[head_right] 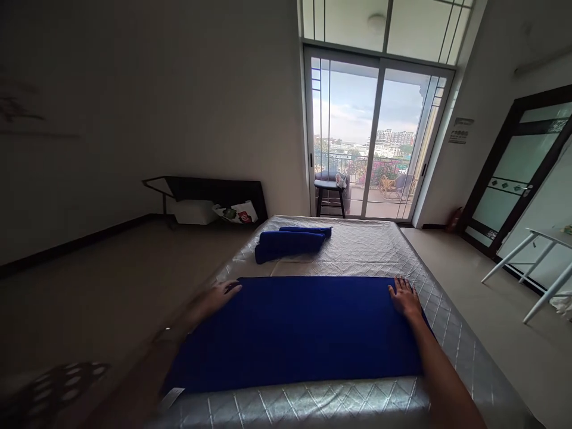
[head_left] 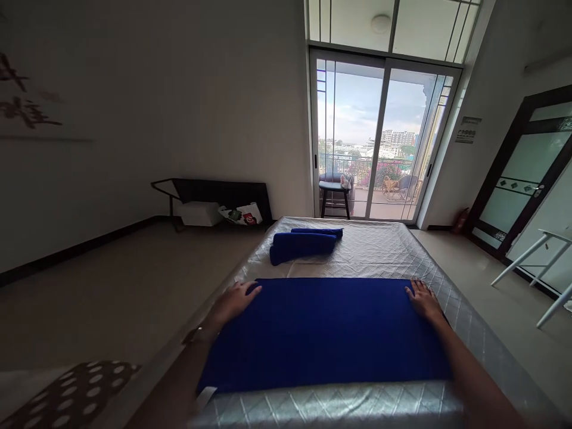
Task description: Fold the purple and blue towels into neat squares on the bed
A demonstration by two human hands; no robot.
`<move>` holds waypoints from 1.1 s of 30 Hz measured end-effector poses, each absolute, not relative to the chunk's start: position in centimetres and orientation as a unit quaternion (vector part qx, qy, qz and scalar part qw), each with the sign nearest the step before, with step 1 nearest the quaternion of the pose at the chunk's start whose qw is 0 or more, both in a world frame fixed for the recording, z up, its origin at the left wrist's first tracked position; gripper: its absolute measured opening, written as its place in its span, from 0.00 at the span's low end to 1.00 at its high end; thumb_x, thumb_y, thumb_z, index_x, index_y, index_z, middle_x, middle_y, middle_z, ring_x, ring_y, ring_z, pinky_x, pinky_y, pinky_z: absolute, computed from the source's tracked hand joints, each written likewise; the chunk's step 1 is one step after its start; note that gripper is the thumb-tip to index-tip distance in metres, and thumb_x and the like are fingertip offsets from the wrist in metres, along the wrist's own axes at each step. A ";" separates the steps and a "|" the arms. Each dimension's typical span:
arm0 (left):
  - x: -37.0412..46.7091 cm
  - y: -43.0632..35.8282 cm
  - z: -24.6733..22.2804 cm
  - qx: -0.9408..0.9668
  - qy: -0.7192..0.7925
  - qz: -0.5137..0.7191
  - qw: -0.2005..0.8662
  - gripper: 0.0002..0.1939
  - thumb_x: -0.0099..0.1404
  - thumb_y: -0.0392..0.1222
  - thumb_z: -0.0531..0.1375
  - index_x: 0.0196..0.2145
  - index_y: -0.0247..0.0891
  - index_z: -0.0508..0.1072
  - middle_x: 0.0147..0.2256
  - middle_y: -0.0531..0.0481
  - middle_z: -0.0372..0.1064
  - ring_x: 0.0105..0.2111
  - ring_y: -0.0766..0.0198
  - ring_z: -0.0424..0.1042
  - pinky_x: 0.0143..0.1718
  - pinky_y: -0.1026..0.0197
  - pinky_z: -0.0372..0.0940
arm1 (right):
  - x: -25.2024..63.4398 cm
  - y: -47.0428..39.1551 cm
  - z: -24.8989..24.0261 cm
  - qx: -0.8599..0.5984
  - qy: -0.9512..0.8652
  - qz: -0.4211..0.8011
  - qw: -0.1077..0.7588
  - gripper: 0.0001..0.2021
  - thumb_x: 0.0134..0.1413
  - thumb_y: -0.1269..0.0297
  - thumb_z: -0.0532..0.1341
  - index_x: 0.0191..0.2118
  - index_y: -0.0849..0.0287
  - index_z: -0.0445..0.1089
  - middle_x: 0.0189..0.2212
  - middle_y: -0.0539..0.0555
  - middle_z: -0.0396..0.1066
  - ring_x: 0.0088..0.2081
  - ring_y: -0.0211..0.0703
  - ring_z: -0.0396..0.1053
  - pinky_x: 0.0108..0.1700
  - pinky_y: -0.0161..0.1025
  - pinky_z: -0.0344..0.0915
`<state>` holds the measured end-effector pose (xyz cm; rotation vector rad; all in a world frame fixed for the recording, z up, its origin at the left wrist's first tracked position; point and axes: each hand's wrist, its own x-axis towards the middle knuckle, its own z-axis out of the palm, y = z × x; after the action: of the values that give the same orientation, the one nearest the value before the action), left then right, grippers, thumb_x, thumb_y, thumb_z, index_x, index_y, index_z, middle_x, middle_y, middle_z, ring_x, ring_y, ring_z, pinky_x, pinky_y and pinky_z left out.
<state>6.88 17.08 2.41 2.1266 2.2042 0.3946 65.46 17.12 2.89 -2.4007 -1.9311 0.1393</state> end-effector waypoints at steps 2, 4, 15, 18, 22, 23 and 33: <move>8.5 17.9 2.5 0.699 0.703 0.124 0.040 0.34 0.70 0.60 0.43 0.61 0.37 0.69 0.61 0.40 0.66 0.61 0.49 0.65 0.60 0.49 0.61 | 65.7 17.3 2.7 -0.777 -0.627 0.041 0.033 0.31 0.68 0.54 0.41 0.72 0.59 0.46 0.72 0.54 0.44 0.72 0.45 0.40 0.71 0.49 0.40; 9.6 18.4 1.8 0.715 0.688 0.117 0.045 0.34 0.70 0.59 0.42 0.64 0.37 0.64 0.65 0.42 0.61 0.66 0.51 0.57 0.65 0.48 0.53 | 65.8 17.4 2.6 -0.778 -0.627 0.036 0.028 0.31 0.68 0.54 0.41 0.72 0.58 0.45 0.72 0.53 0.43 0.72 0.45 0.40 0.71 0.50 0.40; 10.9 18.7 -0.6 0.687 0.719 0.101 0.025 0.34 0.72 0.59 0.42 0.68 0.40 0.57 0.69 0.40 0.52 0.69 0.50 0.48 0.67 0.42 0.45 | 64.5 16.4 5.0 -0.791 -0.611 0.036 -0.027 0.31 0.68 0.57 0.41 0.72 0.61 0.44 0.72 0.56 0.43 0.72 0.48 0.40 0.71 0.52 0.41; 11.1 18.6 -0.3 0.694 0.714 0.089 0.025 0.33 0.72 0.58 0.43 0.68 0.39 0.56 0.69 0.40 0.50 0.69 0.51 0.48 0.68 0.44 0.44 | 62.0 16.1 7.0 -0.797 -0.603 0.014 -0.029 0.30 0.66 0.62 0.43 0.70 0.67 0.51 0.70 0.63 0.49 0.71 0.55 0.45 0.70 0.59 0.40; 11.0 18.6 -0.6 0.698 0.708 0.103 0.028 0.33 0.72 0.58 0.41 0.68 0.41 0.56 0.69 0.41 0.50 0.69 0.51 0.48 0.67 0.43 0.44 | 54.7 16.3 8.2 -0.751 -0.659 -0.021 0.005 0.28 0.67 0.65 0.42 0.69 0.65 0.55 0.69 0.63 0.51 0.71 0.52 0.44 0.71 0.53 0.39; 11.0 18.6 -0.7 0.698 0.708 0.108 0.028 0.33 0.72 0.59 0.41 0.68 0.41 0.56 0.69 0.41 0.51 0.70 0.50 0.47 0.67 0.43 0.44 | 52.2 16.3 8.0 -0.724 -0.690 -0.016 0.014 0.28 0.68 0.63 0.42 0.70 0.62 0.54 0.70 0.60 0.50 0.72 0.50 0.43 0.71 0.51 0.40; 11.0 18.3 -0.1 0.687 0.719 0.097 0.039 0.33 0.72 0.59 0.41 0.69 0.44 0.55 0.70 0.43 0.50 0.70 0.50 0.46 0.68 0.40 0.44 | 39.5 15.9 3.7 -0.545 -0.828 0.119 0.057 0.30 0.70 0.48 0.41 0.72 0.52 0.47 0.72 0.52 0.43 0.72 0.45 0.37 0.71 0.50 0.36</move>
<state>10.97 18.32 -0.06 2.1055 2.2048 0.2979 39.54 15.94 3.70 -1.6516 -2.5110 0.3620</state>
